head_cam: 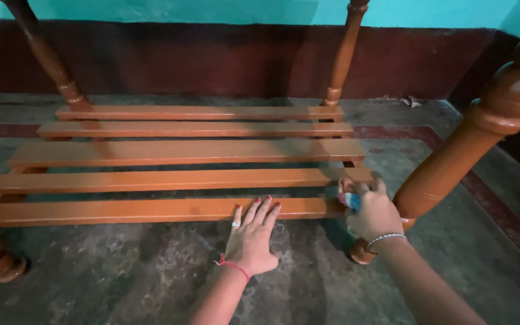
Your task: The person wipes the legs and lower shelf of a wooden table using a cloth. They spray the cloth with a green spray bottle and continue wiping the table legs and shelf slats.
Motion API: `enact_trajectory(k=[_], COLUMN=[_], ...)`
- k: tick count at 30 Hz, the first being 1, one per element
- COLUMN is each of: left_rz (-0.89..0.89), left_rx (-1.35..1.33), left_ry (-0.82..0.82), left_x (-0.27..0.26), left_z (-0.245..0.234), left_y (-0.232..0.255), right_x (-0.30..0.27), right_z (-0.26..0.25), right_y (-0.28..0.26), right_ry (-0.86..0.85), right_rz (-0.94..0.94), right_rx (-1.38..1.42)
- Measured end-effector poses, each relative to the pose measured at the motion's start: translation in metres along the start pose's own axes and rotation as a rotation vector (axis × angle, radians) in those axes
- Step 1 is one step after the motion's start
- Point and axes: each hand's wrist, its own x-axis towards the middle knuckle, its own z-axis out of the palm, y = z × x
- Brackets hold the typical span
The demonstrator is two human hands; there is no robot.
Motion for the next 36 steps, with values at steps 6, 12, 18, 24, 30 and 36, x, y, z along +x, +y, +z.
enact_trajectory(k=[6,12,18,24,30,36], left_rz=[0.024,0.052,0.052,0.045,0.015,0.036], left_rx=[0.016,-0.020,-0.053,-0.030,-0.008,-0.199], left_ry=[-0.044,-0.021,-0.032,-0.042,-0.110,0.096], left_x=[-0.002,-0.003,-0.002,-0.003,-0.002,0.008], left_z=[-0.003,-0.002,-0.002,-0.004,0.004,0.055], left_y=[-0.006,-0.012,-0.012,-0.011,-0.011,-0.038], right_x=[0.032,0.013,-0.013,-0.022,-0.045,-0.058], right_z=[0.044,0.043,0.068,0.097,0.064,0.041], right_y=[0.027,-0.006,-0.022,-0.041,-0.095,-0.119], right_ry=[-0.198,-0.189,0.104,0.152,0.064,-0.132], right_rz=[-0.016,0.058,-0.008,-0.072,-0.136,-0.225], right_rx=[-0.358,-0.338,-0.412,-0.455,-0.260,0.082])
